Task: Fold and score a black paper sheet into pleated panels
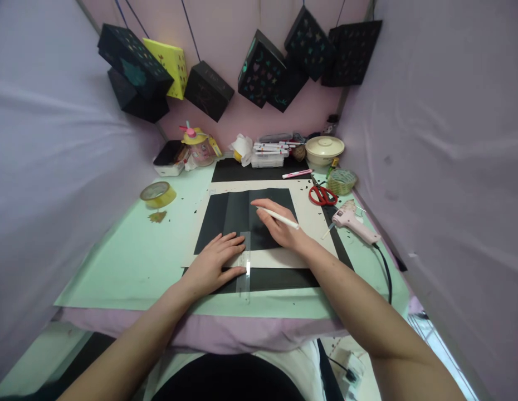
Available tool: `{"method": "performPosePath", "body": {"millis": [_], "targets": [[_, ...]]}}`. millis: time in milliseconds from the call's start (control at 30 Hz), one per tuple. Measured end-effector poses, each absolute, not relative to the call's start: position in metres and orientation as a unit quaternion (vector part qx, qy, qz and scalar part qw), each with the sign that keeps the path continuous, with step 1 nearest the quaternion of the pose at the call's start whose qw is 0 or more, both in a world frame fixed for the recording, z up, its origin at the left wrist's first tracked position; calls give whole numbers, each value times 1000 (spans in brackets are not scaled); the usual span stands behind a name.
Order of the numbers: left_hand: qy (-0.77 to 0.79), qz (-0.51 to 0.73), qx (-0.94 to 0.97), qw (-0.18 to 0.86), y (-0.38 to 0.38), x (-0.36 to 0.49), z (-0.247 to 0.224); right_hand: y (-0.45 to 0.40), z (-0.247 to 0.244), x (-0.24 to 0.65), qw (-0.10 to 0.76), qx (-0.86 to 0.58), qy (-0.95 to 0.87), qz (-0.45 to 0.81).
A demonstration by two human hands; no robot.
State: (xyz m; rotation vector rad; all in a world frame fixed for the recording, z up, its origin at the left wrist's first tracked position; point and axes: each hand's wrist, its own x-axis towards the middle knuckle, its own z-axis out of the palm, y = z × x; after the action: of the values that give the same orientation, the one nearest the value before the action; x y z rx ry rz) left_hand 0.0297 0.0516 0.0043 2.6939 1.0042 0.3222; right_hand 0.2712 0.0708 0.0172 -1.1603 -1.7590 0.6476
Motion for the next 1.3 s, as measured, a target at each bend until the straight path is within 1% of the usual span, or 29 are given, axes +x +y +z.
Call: {"method": "performPosePath", "body": {"millis": [100,167,233,367,533,1300], "targets": [[347,107,923,128,51,30,5,77,26,268,440,-512,-680,285],[348,108,922,129,51,30,6,85,26,263,421,-530,-661,323],[349,114,921,129,50,30,6,91,22,257,422,-532,-649,343],[346,117,921,132,50,29,5,95,9,247,430,-532,-655,321],[348,110,922,132,50,30,5,89,0,244,398,-518,-686,322],[347,110,922,129,50,30,5,88,-1,243,391,-508,-707,298]]}}
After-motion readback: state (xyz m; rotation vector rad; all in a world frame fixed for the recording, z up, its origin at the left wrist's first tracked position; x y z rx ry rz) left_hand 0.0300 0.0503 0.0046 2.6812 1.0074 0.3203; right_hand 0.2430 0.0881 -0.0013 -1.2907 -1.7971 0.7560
